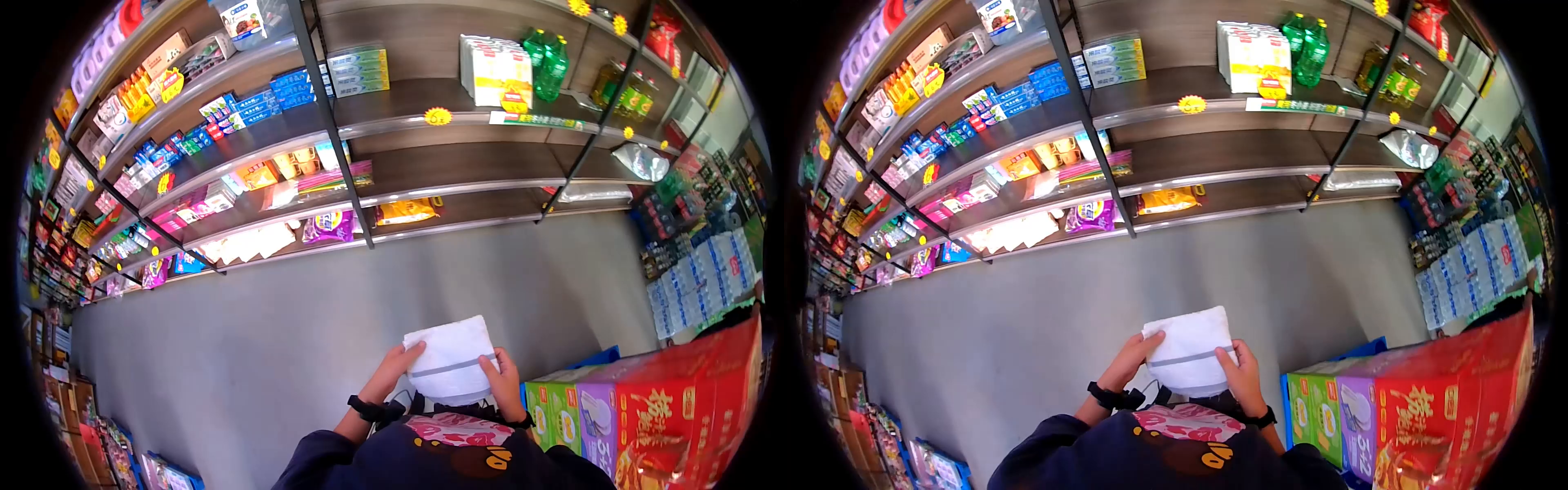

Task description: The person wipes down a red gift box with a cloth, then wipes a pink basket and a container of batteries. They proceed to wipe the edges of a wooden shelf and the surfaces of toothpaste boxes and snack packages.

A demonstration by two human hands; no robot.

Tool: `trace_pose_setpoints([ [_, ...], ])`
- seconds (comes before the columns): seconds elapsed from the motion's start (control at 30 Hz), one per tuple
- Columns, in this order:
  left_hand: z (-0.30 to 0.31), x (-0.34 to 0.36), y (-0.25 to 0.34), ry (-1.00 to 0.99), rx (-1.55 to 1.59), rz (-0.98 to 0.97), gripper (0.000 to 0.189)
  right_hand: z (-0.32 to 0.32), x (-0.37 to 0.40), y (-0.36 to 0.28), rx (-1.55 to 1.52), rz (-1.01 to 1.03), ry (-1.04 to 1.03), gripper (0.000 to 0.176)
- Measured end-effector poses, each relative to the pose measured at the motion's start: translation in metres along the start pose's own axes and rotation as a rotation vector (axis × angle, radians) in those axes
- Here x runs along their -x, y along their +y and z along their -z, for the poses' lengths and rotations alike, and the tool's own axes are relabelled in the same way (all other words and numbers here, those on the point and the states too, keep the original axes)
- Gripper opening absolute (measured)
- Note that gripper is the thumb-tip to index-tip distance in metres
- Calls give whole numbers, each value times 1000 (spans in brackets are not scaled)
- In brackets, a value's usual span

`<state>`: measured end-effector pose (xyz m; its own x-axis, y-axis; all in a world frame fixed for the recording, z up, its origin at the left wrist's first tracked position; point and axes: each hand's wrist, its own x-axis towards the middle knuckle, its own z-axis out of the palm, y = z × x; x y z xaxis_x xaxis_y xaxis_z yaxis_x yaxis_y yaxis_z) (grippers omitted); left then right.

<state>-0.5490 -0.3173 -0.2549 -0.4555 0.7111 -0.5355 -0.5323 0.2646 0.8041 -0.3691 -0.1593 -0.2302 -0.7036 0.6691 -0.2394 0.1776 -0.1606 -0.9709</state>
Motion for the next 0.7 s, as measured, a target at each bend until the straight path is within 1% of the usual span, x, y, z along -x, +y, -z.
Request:
trace_pose_setpoints([
  [0.03,7,-15,13,15,5,-2,48,0,-22,-8,-31,-55,-38,17],
  [0.1,18,-44,40,-29,-11,-107,47,3,-78,8,7,-28,-74,18],
  [0.13,24,-58,61,-6,-12,-121,47,-1,-114,8,48,2,-104,18],
  [0.17,31,-66,83,78,-39,-137,46,-11,-146,1,80,30,-135,18],
  [0.2,40,-71,100,162,-69,-139,46,-25,-173,-15,-21,38,-174,20],
  [0.23,50,-79,116,186,-79,-123,46,-41,-196,-32,-40,21,-191,20],
  [0.3,67,-102,147,268,-65,-246,45,-67,-244,-72,-18,158,-329,22],
  [0.33,77,-119,155,324,9,-283,46,-79,-266,-89,-18,162,-338,22],
  [0.4,97,-145,178,364,50,-319,46,-106,-299,-119,172,343,-426,23],
  [0.43,106,-157,189,396,91,-349,46,-117,-310,-132,175,335,-429,23],
  [0.5,126,-181,212,376,132,-357,45,-142,-334,-152,299,367,-538,22],
  [0.57,149,-214,237,328,207,-387,42,-161,-362,-149,328,347,-537,22],
  [0.6,162,-234,249,316,202,-379,42,-171,-375,-145,357,328,-540,23],
  [0.63,178,-254,259,293,136,-412,41,-181,-388,-139,352,312,-523,23],
  [0.67,196,-273,273,266,64,-448,39,-193,-402,-135,163,206,-454,27],
  [0.7,212,-293,291,233,13,-432,37,-206,-418,-133,-24,109,-378,31],
])
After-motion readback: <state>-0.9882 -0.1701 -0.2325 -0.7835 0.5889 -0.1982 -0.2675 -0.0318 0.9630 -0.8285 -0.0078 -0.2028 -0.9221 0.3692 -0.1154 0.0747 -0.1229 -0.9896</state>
